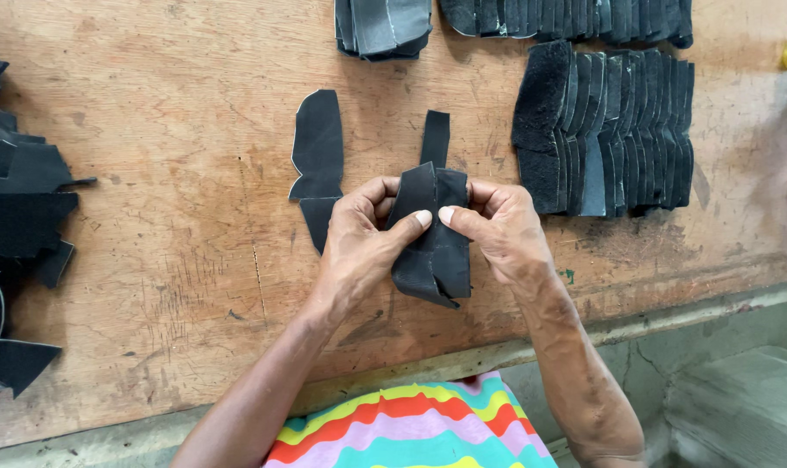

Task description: The person aligns and joins two black rubber shoe parts by hand on a wooden workbench. They repeatedly pick up pairs of parts, match their edges, and press them together, placing the joined pieces into a growing stack.

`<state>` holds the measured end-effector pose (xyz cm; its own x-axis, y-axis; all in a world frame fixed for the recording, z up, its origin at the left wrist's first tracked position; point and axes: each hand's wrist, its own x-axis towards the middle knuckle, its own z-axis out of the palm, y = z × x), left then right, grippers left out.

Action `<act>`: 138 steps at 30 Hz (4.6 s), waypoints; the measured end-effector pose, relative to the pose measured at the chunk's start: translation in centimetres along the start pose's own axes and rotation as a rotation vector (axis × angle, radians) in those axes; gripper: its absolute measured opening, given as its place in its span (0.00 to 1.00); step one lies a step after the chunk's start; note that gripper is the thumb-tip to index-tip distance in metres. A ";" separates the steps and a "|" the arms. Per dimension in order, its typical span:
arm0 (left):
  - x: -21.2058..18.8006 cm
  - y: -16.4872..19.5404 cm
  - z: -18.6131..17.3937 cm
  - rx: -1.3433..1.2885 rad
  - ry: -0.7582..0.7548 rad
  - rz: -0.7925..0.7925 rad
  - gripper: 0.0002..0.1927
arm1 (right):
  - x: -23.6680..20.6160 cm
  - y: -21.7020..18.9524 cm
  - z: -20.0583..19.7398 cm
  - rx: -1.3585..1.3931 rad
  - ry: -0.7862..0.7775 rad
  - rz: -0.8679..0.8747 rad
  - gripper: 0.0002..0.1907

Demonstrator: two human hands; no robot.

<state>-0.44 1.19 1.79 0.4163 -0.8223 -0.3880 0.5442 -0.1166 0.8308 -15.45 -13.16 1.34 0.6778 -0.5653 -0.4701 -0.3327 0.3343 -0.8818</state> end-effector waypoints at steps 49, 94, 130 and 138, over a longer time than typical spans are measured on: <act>0.4 -0.7 0.0 -0.065 0.002 0.045 0.17 | -0.1 -0.4 0.2 0.047 0.017 -0.003 0.13; 0.5 -0.7 0.0 -0.068 -0.018 0.001 0.16 | 0.0 -0.2 -1.0 0.067 -0.085 -0.040 0.06; 0.9 -1.1 0.0 -0.160 -0.053 -0.025 0.16 | 0.0 -1.2 -0.9 0.082 -0.035 -0.012 0.06; 0.7 -1.4 0.1 -0.212 -0.055 -0.021 0.16 | -0.2 -0.4 -0.8 0.177 -0.029 -0.026 0.06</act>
<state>-0.96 0.74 0.37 0.3661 -0.8507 -0.3773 0.6954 -0.0193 0.7183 -15.95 -13.76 1.74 0.7040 -0.5545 -0.4438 -0.1957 0.4492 -0.8717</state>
